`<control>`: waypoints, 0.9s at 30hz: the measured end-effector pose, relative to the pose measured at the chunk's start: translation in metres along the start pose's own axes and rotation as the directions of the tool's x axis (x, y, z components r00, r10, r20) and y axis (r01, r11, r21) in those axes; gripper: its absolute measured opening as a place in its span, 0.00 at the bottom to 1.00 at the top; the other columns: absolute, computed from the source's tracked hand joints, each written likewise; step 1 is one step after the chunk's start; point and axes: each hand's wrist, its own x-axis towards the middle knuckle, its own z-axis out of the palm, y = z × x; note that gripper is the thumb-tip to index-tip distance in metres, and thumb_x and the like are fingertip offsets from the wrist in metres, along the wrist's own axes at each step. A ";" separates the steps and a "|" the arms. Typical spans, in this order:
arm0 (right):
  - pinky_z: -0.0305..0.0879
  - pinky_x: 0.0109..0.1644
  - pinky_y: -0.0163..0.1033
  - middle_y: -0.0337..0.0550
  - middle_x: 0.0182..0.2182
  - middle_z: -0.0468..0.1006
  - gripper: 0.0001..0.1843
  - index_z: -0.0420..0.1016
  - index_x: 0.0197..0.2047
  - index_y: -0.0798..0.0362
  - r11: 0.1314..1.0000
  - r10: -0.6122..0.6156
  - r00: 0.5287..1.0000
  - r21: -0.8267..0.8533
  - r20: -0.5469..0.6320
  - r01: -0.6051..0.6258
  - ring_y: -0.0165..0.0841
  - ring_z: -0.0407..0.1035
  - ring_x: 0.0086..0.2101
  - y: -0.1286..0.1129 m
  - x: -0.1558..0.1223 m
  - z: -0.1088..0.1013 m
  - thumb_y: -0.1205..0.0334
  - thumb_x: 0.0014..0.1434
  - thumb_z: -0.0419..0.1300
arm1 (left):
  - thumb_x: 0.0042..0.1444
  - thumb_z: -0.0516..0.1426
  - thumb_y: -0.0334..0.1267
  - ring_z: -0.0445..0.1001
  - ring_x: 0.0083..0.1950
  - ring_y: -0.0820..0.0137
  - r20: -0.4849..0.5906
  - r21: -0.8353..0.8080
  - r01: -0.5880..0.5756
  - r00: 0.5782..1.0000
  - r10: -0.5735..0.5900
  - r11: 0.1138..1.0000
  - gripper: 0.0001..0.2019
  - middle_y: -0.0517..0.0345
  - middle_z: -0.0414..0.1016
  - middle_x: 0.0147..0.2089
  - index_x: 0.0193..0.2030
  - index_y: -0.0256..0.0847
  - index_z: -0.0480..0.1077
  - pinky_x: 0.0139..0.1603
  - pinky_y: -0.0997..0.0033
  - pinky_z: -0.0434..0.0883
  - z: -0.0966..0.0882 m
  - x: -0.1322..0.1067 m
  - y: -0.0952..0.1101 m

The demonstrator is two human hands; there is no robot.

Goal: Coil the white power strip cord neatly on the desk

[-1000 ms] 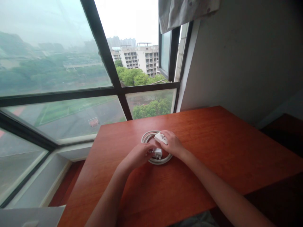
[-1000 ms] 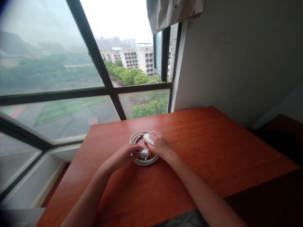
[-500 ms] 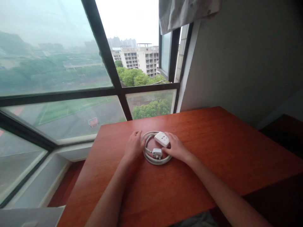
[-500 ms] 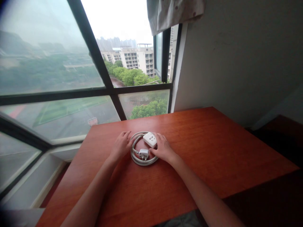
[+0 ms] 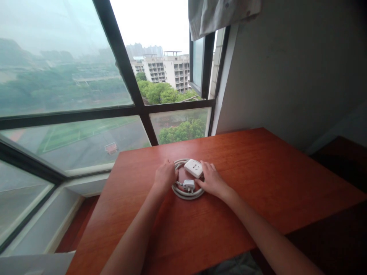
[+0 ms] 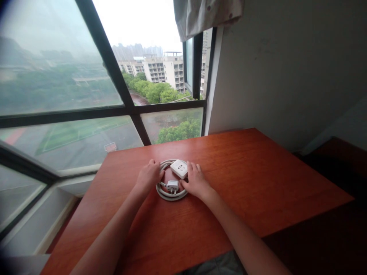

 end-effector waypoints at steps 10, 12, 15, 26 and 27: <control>0.60 0.57 0.53 0.57 0.55 0.68 0.26 0.68 0.55 0.57 0.999 -0.027 0.999 0.043 -0.046 0.029 0.49 0.60 0.53 -0.001 -0.004 0.003 0.52 0.57 0.61 | 0.62 0.48 0.37 0.78 0.41 0.53 -0.081 -0.028 0.112 0.990 -0.114 0.993 0.16 0.36 0.74 0.40 0.42 0.30 0.74 0.38 0.60 0.73 0.004 -0.008 0.013; 0.60 0.57 0.52 0.57 0.54 0.68 0.26 0.70 0.54 0.56 0.999 -0.026 0.999 0.044 -0.034 0.027 0.48 0.60 0.52 -0.002 -0.004 0.002 0.52 0.56 0.63 | 0.62 0.47 0.35 0.78 0.41 0.52 -0.084 -0.022 0.099 0.991 -0.100 0.995 0.15 0.36 0.74 0.39 0.41 0.30 0.74 0.37 0.59 0.73 0.003 -0.007 0.013; 0.60 0.58 0.50 0.56 0.55 0.68 0.28 0.69 0.56 0.57 0.998 -0.023 1.000 0.061 -0.011 0.023 0.48 0.60 0.53 -0.001 -0.002 -0.002 0.53 0.55 0.63 | 0.62 0.47 0.34 0.78 0.39 0.52 -0.089 -0.016 0.088 0.992 -0.089 0.996 0.15 0.37 0.75 0.39 0.40 0.31 0.74 0.36 0.60 0.73 0.002 -0.006 0.013; 0.59 0.60 0.47 0.51 0.52 0.71 0.26 0.67 0.57 0.53 0.992 -0.024 0.999 0.123 0.039 0.019 0.42 0.64 0.53 0.011 -0.009 -0.018 0.65 0.54 0.60 | 0.61 0.50 0.48 0.78 0.42 0.51 0.106 -0.136 0.099 0.991 -0.085 0.986 0.17 0.40 0.78 0.42 0.45 0.38 0.71 0.38 0.61 0.71 -0.001 -0.022 -0.012; 0.60 0.58 0.45 0.51 0.50 0.71 0.25 0.67 0.56 0.53 0.994 0.011 0.999 0.106 0.037 -0.014 0.42 0.65 0.52 0.009 -0.009 -0.017 0.66 0.54 0.60 | 0.60 0.50 0.48 0.78 0.42 0.51 0.132 -0.164 0.087 0.989 -0.066 0.983 0.17 0.40 0.79 0.42 0.45 0.38 0.71 0.38 0.62 0.71 -0.001 -0.023 -0.013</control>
